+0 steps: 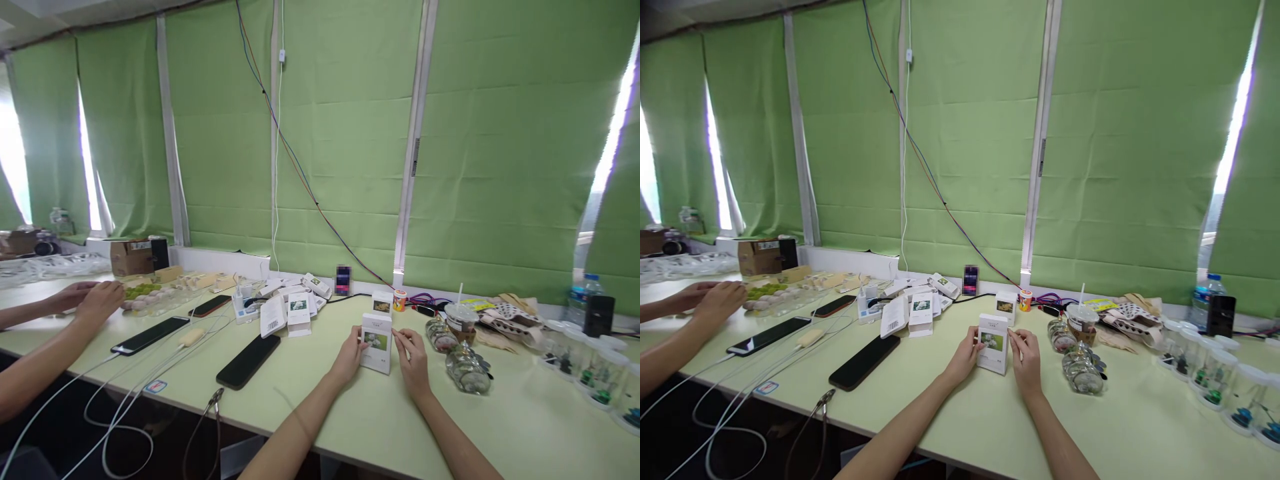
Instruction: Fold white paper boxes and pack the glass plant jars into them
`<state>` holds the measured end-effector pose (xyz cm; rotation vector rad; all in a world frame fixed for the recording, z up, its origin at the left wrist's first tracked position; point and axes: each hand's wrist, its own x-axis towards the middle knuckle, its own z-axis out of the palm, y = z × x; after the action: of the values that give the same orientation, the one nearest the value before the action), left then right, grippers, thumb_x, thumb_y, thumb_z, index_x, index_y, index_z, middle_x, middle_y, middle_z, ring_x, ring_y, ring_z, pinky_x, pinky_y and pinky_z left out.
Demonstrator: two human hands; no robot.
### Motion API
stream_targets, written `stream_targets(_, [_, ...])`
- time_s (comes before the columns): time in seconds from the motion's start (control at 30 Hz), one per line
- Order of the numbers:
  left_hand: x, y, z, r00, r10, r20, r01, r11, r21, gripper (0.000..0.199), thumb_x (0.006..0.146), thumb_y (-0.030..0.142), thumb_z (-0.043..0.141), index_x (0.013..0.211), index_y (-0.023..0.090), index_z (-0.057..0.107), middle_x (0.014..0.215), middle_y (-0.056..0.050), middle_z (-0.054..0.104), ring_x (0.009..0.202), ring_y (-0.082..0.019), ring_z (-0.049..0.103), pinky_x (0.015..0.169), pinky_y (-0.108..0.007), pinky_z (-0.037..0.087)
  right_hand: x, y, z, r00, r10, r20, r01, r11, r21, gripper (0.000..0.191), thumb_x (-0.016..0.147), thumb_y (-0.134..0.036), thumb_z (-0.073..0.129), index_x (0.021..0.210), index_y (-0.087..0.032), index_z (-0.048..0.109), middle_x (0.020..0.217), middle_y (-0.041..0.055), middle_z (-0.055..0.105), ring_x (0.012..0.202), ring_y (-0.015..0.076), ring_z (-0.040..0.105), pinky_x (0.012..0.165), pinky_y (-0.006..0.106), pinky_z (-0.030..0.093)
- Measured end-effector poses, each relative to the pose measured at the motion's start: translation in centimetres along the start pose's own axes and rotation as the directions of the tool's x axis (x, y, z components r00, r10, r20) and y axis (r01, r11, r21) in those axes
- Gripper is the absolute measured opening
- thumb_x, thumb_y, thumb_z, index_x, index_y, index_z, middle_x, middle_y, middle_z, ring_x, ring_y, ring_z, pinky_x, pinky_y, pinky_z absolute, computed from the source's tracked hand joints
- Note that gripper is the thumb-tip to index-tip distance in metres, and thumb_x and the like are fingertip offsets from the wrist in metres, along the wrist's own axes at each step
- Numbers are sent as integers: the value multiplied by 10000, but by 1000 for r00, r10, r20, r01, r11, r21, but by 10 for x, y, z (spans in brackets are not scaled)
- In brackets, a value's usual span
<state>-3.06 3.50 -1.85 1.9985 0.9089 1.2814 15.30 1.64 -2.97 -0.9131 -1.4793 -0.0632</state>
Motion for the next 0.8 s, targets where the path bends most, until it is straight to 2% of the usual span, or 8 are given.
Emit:
stream_targets(0.13, [0,1,-2,1000,-19,-10,19,1000,-3,251,840,121,428,1078,198,434,1083,-85,598,934,-192,577,808,-312,461,-2,-1,1,997,8,77,-15,997,79,236,925,-303,416,1018,-211,613,892,61,594,873,217,542,781,368,433])
stream_targets(0.33, [0,-1,-3,1000,-10,3,10,1000,6,362,809,129,467,1159,216,434,1036,-58,582,896,-182,566,807,-313,459,-4,-2,2,980,131,151,-154,976,155,209,934,-339,375,948,-218,545,848,37,602,777,195,563,713,328,443])
stream_targets(0.47, [1,-3,-3,998,-59,28,59,998,-3,391,776,121,494,1148,218,421,1022,-51,572,861,-170,565,763,-297,478,-4,1,2,978,118,170,-145,977,154,226,930,-350,380,985,-218,555,884,44,604,815,199,562,739,328,438])
stream_targets(0.57, [0,-2,-4,997,-73,26,73,997,-8,399,758,107,501,1131,219,414,1011,-48,575,847,-165,567,733,-281,488,-3,2,2,979,108,173,-135,980,149,234,926,-361,382,935,-218,568,843,39,598,806,201,559,729,324,435])
stream_targets(0.8, [-3,-1,-3,998,-5,68,3,1000,29,215,832,171,455,1044,209,460,1074,-73,608,927,-186,573,816,-314,466,-3,-3,3,972,150,179,-183,966,185,265,925,-409,363,881,-221,544,808,29,582,783,201,548,703,319,434])
